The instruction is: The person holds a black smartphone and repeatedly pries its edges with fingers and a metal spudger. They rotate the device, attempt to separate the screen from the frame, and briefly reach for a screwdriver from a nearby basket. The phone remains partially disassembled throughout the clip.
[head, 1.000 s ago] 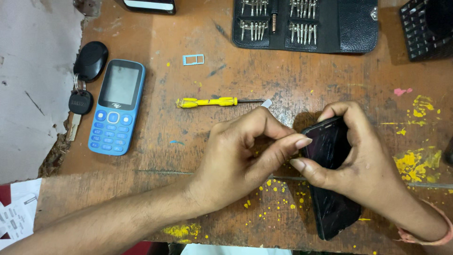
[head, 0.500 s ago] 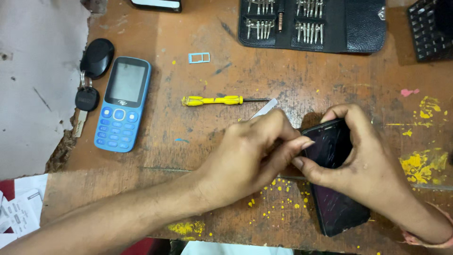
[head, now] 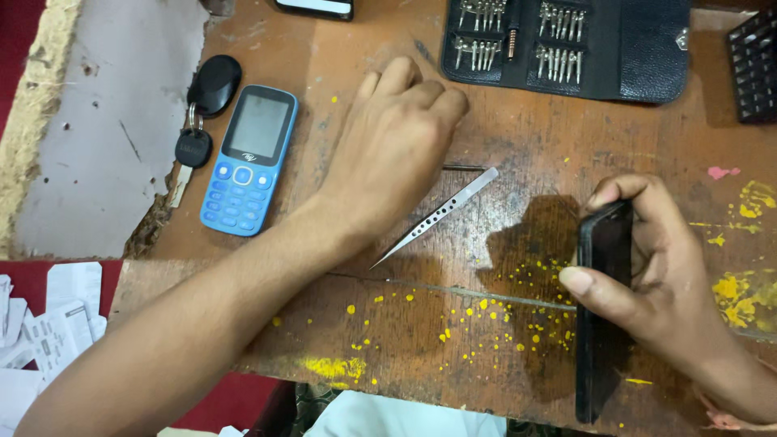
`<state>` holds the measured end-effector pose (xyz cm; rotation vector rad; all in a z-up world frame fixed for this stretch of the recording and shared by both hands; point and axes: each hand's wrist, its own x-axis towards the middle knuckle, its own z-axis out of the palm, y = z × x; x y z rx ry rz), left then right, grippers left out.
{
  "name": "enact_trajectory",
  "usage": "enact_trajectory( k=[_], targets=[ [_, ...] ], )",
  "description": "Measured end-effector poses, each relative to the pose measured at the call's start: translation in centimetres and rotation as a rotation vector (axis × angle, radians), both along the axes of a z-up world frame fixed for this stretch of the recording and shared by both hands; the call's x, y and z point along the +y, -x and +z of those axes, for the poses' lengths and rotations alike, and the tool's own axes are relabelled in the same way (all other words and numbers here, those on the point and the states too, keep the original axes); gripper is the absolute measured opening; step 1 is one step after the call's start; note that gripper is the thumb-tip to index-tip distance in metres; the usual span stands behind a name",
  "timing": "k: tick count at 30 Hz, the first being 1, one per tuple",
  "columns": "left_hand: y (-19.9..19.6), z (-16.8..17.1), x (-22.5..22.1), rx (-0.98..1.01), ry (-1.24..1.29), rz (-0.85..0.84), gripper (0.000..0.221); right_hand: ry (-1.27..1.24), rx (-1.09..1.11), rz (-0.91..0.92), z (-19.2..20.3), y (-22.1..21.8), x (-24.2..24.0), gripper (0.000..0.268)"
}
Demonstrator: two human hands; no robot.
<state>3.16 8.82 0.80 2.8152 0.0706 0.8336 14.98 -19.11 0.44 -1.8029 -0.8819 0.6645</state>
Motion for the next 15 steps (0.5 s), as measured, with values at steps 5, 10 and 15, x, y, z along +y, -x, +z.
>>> enact_trajectory(
  k=[5, 10, 15],
  targets=[
    [-0.8, 0.0, 0.1, -0.063, -0.155, 0.074, 0.019, -0.180, 0.191, -0.059, 0.0, 1.0, -0.2, 0.058],
    [0.7, 0.4, -4.5, -0.140, 0.381, -0.254, 0.037, -0.486, 0.320, -0.080, -0.5, 1.1, 0.1, 0.054],
    [2.6, -0.5, -9.2, -0.076, 0.773, -0.598, 0.050, -0.543, 0.034, -0.051, 0.3, 1.2, -0.7, 0.060]
  ],
)
